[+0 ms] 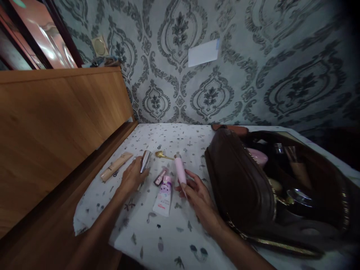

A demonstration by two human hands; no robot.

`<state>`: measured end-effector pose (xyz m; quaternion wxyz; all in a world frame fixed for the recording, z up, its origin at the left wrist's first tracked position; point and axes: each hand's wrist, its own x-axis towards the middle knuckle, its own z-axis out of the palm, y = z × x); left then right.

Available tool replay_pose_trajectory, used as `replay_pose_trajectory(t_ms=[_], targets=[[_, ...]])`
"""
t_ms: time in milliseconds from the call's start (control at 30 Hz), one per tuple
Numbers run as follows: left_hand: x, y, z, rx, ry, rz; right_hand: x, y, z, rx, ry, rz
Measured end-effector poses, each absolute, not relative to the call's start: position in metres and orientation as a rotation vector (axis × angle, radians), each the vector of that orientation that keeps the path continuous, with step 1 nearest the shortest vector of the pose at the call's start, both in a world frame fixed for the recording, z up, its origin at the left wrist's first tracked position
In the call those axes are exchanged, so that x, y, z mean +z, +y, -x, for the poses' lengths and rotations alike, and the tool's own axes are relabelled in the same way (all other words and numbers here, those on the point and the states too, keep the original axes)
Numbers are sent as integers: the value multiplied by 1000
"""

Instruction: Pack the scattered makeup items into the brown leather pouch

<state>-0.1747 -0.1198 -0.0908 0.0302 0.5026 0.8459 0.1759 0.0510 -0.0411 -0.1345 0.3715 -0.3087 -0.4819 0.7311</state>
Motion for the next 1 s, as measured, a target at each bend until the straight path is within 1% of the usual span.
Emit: replay_pose_trajectory(t_ms=[133, 267, 300, 367, 467, 567, 767, 1000], targets=[[-89, -113, 181, 553, 2639, -1623, -138, -40, -51, 1896, -1200, 769], [-72, -124, 210, 459, 2887, -1571, -136, -41, -51, 1914, -1155, 761], [-68, -129, 219, 412, 2968, -1513, -136, -41, -51, 1916, -1146, 758], [-63, -140, 237, 148, 3101, -1350, -135, -42, -51, 1919, -1142, 750], [-62, -151, 251, -48, 2999, -1189, -136, -41, -50, 1912, -1150, 746], [-67, -150, 248, -39, 2960, -1218, -137, -41, -50, 1912, -1136, 734], [-70, -123, 219, 130, 2863, -1281, -134, -42, -51, 1922, -1147, 740], [-70, -102, 189, 131, 2777, -1429, -134, -40, -50, 1930, -1168, 744]])
